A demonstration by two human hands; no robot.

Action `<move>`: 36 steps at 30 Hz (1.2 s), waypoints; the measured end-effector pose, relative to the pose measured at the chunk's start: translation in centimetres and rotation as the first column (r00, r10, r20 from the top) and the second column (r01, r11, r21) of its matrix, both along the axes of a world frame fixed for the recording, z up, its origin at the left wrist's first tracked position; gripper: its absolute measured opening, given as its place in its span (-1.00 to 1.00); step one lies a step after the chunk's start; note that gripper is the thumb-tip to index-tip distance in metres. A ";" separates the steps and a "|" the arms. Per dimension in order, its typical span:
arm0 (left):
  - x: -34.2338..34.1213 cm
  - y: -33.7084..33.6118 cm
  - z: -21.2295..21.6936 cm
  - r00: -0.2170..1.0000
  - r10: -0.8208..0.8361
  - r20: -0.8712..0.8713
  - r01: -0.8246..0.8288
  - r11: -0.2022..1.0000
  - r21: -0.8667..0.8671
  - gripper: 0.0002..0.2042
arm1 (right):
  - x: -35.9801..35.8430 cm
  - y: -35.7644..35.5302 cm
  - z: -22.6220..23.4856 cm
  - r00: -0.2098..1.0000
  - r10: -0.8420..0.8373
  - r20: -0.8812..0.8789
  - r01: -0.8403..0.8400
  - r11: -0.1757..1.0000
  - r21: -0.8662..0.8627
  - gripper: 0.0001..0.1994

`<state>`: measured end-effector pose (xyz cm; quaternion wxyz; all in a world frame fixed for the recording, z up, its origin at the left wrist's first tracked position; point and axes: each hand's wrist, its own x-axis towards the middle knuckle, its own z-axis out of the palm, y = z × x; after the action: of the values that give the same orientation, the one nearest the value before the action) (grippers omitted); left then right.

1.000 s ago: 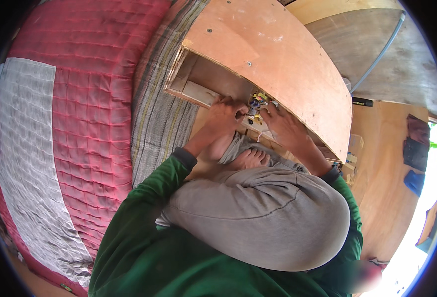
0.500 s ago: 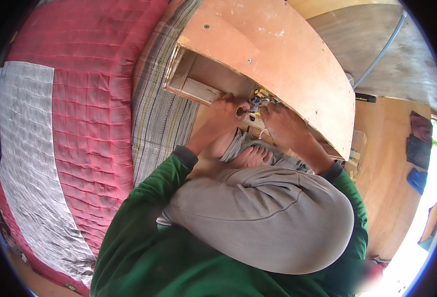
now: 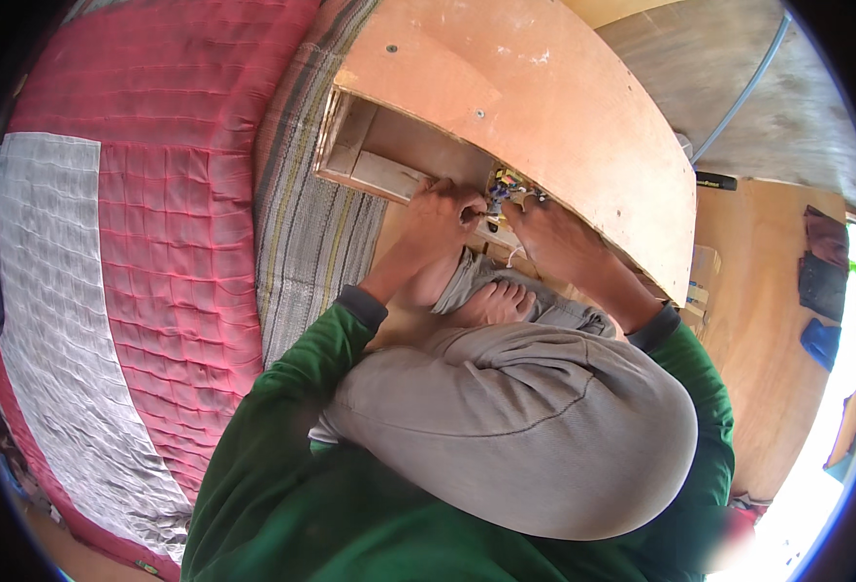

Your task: The person sits on a mattress and works on a wooden box containing electronic components. They connect wires to a circuit board, handle a small black component, and open a cardboard box to retrieve additional parts.

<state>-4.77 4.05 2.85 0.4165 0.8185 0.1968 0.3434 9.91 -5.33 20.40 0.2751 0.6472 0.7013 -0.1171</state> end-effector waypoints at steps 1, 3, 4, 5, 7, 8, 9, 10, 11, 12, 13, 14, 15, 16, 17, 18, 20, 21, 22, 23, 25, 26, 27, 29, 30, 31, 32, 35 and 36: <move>0.0 0.0 -0.1 1.000 -0.004 -0.015 0.004 1.000 -0.012 -0.83 | 0.2 0.5 -0.3 0.987 -0.137 -0.086 0.136 0.990 -0.024 -0.66; 0.1 -0.1 -0.2 1.000 -0.007 0.020 0.007 1.000 -0.019 -0.84 | 0.6 1.3 -0.4 0.894 -0.400 -0.202 0.387 0.916 -0.105 -0.68; 0.2 0.0 -0.1 1.000 -0.016 0.002 0.016 1.000 -0.007 -0.84 | 0.7 1.4 -0.3 0.880 -0.443 -0.172 0.430 0.896 -0.109 -0.70; 0.2 0.0 -0.1 1.000 -0.021 -0.007 0.021 1.000 0.008 -0.84 | 0.7 1.4 -0.2 0.866 -0.476 -0.154 0.466 0.879 -0.098 -0.71; 0.2 0.1 0.2 1.000 -0.011 -0.007 0.011 1.000 0.014 -0.84 | 0.4 0.9 0.1 0.902 -0.404 -0.150 0.406 0.914 -0.018 -0.72; 0.1 0.2 0.3 1.000 -0.002 0.001 0.002 1.000 0.004 -0.84 | 0.0 0.4 0.2 0.941 -0.303 -0.153 0.313 0.949 0.043 -0.73; 0.1 0.2 0.4 1.000 -0.006 -0.016 0.006 1.000 -0.017 -0.84 | -0.3 0.1 0.2 0.964 -0.236 -0.123 0.242 0.970 0.030 -0.73; 0.1 0.2 0.4 1.000 0.014 0.011 -0.014 1.000 -0.006 -0.84 | -0.4 -0.1 0.2 0.996 0.052 -0.065 -0.037 0.977 0.209 -0.73; 0.0 0.2 0.4 1.000 0.021 0.014 -0.021 1.000 -0.006 -0.84 | -0.6 -0.2 0.1 0.992 0.121 -0.035 -0.111 0.973 0.201 -0.72; 0.0 0.1 0.3 1.000 0.024 0.012 -0.024 1.000 -0.011 -0.84 | -0.7 -0.3 0.0 0.990 0.141 0.004 -0.141 0.983 0.118 -0.72; 0.0 0.0 0.2 1.000 0.024 0.003 -0.024 1.000 0.002 -0.84 | -1.0 -0.3 -0.2 0.986 0.160 0.047 -0.162 0.985 0.054 -0.71; 0.0 0.0 0.0 1.000 0.022 -0.002 -0.022 1.000 0.017 -0.84 | -1.1 -0.1 -0.4 0.999 -0.006 -0.037 0.007 1.000 0.030 -0.70; 0.1 -0.1 -0.1 1.000 0.021 -0.004 -0.021 0.999 0.035 -0.84 | -1.1 0.3 -0.5 0.980 -0.170 -0.107 0.173 0.985 0.022 -0.70; 0.1 -0.1 -0.2 1.000 0.016 -0.004 -0.016 1.000 0.023 -0.83 | -1.0 0.7 -0.6 0.928 -0.328 -0.174 0.333 0.943 -0.003 -0.70; 0.1 -0.1 -0.3 1.000 0.009 -0.001 -0.009 1.000 0.014 -0.82 | -0.8 1.2 -0.6 0.872 -0.438 -0.219 0.444 0.896 -0.021 -0.70; 0.2 -0.1 -0.3 1.000 0.007 0.007 -0.007 1.000 0.009 -0.82 | -0.5 1.7 -0.6 0.804 -0.534 -0.262 0.543 0.839 -0.044 -0.70; 0.2 0.0 -0.2 1.000 0.013 -0.010 -0.013 1.000 0.014 -0.81 | 0.2 2.1 -0.2 0.824 -0.507 -0.253 0.514 0.857 -0.042 -0.70; 0.2 0.0 -0.1 1.000 0.019 -0.018 -0.019 1.000 0.017 -0.81 | 0.4 2.2 0.0 0.863 -0.442 -0.244 0.450 0.893 -0.023 -0.70; 0.2 0.1 0.1 1.000 0.020 -0.003 -0.020 1.000 0.016 -0.81 | 0.5 1.8 0.4 0.889 -0.374 -0.265 0.396 0.917 0.035 -0.70; 0.2 0.1 0.2 1.000 0.021 0.009 -0.021 1.000 0.013 -0.81 | 0.5 1.4 0.5 0.905 -0.328 -0.271 0.357 0.932 0.064 -0.69; 0.1 0.1 0.4 0.999 0.037 0.023 -0.037 0.999 0.012 -0.81 | 0.3 0.5 0.5 0.988 -0.002 -0.157 0.046 0.960 0.278 -0.68; 0.1 0.1 0.5 0.999 0.047 0.024 -0.047 0.999 0.012 -0.81 | 0.1 0.2 0.3 0.990 0.110 -0.084 -0.080 0.951 0.297 -0.69; 0.1 0.0 0.4 0.999 0.040 0.017 -0.040 0.999 0.009 -0.82 | -0.1 -0.2 0.2 0.981 0.192 -0.001 -0.186 0.951 0.247 -0.69; 0.1 0.0 0.3 0.999 0.036 0.016 -0.036 0.999 0.020 -0.82 | -0.1 -0.4 -0.1 0.995 0.085 -0.058 -0.071 0.974 0.216 -0.74; 0.1 -0.1 0.2 0.999 0.034 0.023 -0.034 0.999 0.023 -0.82 | 0.0 -0.4 -0.2 0.996 0.026 -0.091 -0.006 0.977 0.215 -0.77; 0.1 -0.1 0.0 1.000 0.023 0.008 -0.023 1.000 0.013 -0.82 | 0.1 -0.5 -0.4 0.989 -0.043 -0.143 0.073 0.974 0.215 -0.79; 0.2 -0.2 -0.1 1.000 0.021 0.006 -0.021 1.000 0.004 -0.83 | 0.2 -0.4 -0.5 0.973 -0.096 -0.209 0.149 0.955 0.258 -0.80; 0.2 -0.2 -0.3 1.000 0.019 0.004 -0.019 1.000 0.011 -0.84 | 0.9 0.5 -1.1 0.868 -0.346 -0.357 0.419 0.895 0.152 -0.76; 0.3 -0.2 -0.3 0.999 0.026 0.023 -0.026 0.999 0.021 -0.84 | 1.0 0.8 -1.3 0.815 -0.451 -0.363 0.514 0.853 0.093 -0.73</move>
<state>-4.51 3.87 2.58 0.4057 0.8162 0.1989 0.3602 10.96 -4.53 19.06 0.0538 0.7983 0.5569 -0.2228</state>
